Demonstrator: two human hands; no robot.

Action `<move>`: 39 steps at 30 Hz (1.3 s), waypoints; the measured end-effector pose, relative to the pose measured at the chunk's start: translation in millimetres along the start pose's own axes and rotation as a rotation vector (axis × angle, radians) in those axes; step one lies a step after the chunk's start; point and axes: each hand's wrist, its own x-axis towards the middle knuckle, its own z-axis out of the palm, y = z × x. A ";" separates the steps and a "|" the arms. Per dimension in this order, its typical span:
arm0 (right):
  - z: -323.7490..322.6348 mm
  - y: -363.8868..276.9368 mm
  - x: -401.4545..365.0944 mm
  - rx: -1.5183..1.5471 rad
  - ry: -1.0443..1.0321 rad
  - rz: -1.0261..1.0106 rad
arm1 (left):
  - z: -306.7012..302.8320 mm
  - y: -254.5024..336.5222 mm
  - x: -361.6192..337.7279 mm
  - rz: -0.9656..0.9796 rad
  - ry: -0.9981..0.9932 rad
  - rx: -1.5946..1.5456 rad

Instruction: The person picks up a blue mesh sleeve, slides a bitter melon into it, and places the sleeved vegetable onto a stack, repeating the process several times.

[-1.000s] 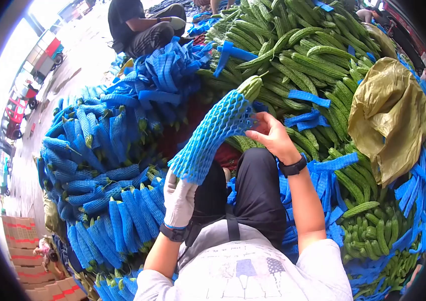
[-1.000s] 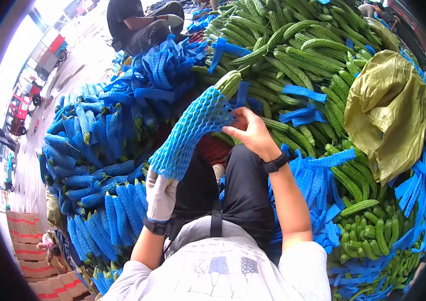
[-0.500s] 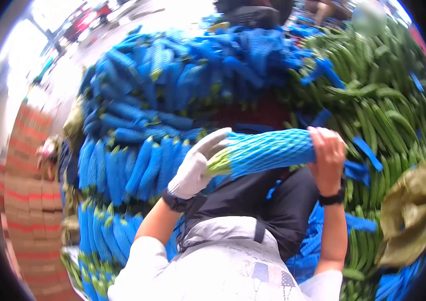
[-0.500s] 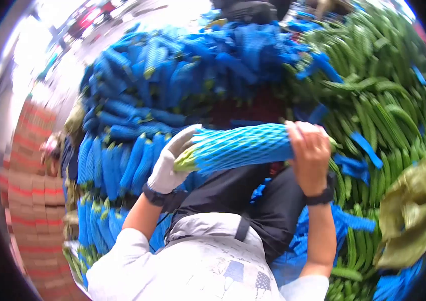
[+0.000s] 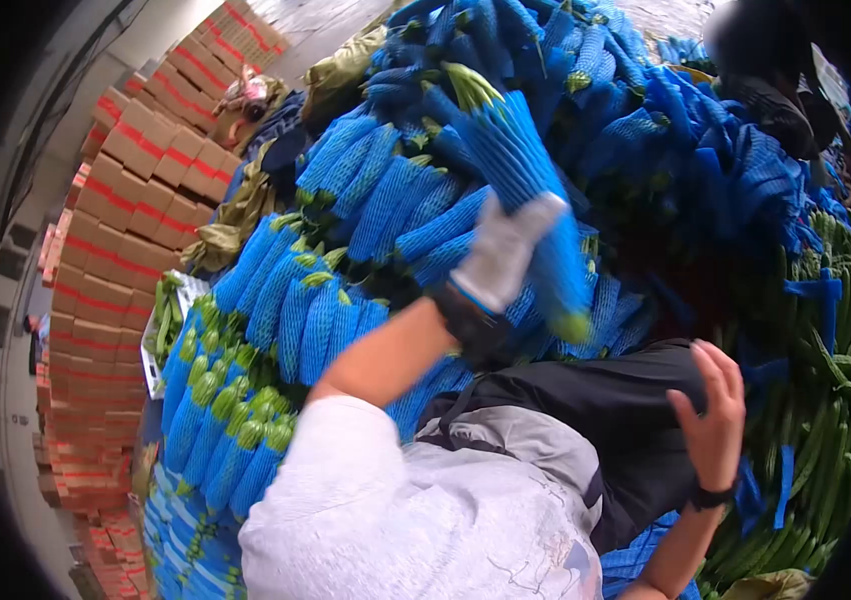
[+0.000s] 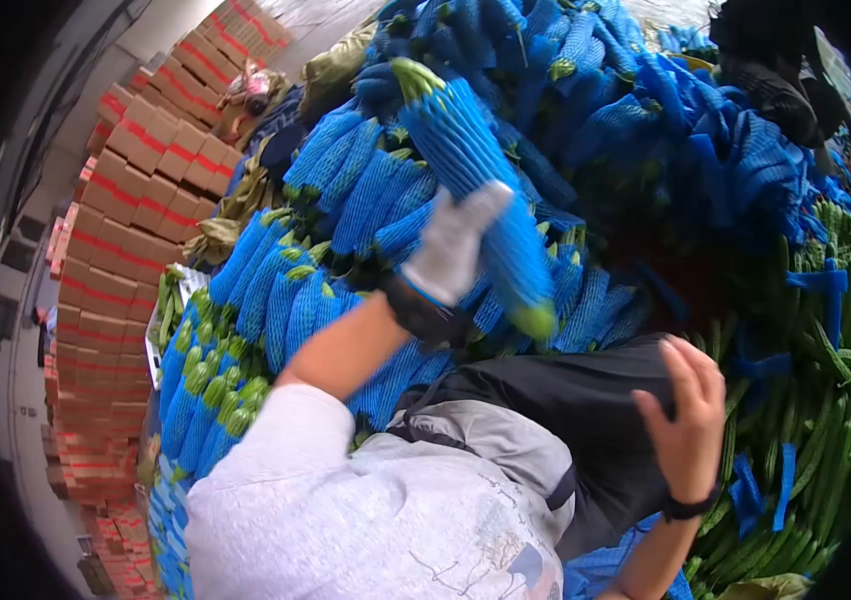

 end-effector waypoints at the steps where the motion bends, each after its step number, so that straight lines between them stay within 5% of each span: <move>1: -11.3 12.7 -10.6 -0.020 0.018 0.073 | -28.5 15.9 6.1 0.004 0.059 0.131; 5: -68.2 89.9 -80.1 -0.117 0.141 0.399 | -165.1 75.0 20.1 0.013 0.215 0.774; 8: -96.3 130.6 -132.8 -0.208 0.174 0.452 | -269.9 114.4 0.5 -0.020 0.371 1.584; 11: -108.5 132.1 -155.4 -0.249 0.138 0.532 | -332.2 138.3 -28.2 -0.348 0.574 1.975; 12: -108.4 133.3 -160.2 -0.245 0.123 0.549 | -358.2 138.4 -38.5 -0.322 0.613 2.050; 17: -104.6 134.8 -164.0 -0.267 0.132 0.527 | -443.7 88.2 -77.4 -0.376 0.760 2.312; 18: -104.8 133.5 -163.3 -0.252 0.122 0.537 | -492.2 60.8 -81.4 -0.596 0.749 2.309; 19: -105.8 131.5 -164.8 -0.241 0.110 0.550 | -498.4 49.9 -86.7 -0.598 0.827 1.978; 22: -114.0 153.3 -179.1 -0.147 0.137 0.551 | -504.9 46.5 -90.2 -0.492 0.814 2.001; 25: -112.5 155.0 -202.4 -0.059 0.231 0.696 | -575.5 42.0 -96.2 0.034 0.684 1.848; 26: -107.8 154.8 -204.3 -0.076 0.289 0.665 | -562.2 48.0 -94.7 0.092 0.624 1.555; 27: -107.6 143.2 -199.1 -0.128 0.243 0.685 | -549.7 48.5 -86.7 0.045 0.805 1.488; 29: -100.9 170.2 -235.4 -0.254 0.230 0.729 | -474.9 63.0 -64.8 0.178 0.978 1.730; 31: -94.3 188.7 -269.0 -0.311 0.176 0.772 | -507.6 49.6 -20.8 0.311 0.913 1.797; 33: -86.2 206.5 -295.3 -0.345 0.124 0.880 | -471.7 33.1 37.8 0.412 0.786 1.592; 34: -79.2 217.7 -314.2 -0.408 0.112 0.886 | -424.5 25.9 61.9 0.483 0.594 1.481; 35: -73.5 220.6 -322.8 -0.406 0.087 0.984 | -339.5 23.1 73.2 0.400 0.523 1.373; 37: -56.5 235.9 -347.4 -0.444 0.044 1.050 | -173.1 5.5 75.1 0.244 0.242 0.643; 39: -35.5 252.3 -372.4 -0.374 0.040 1.082 | -59.2 -12.6 74.0 0.176 -0.088 0.426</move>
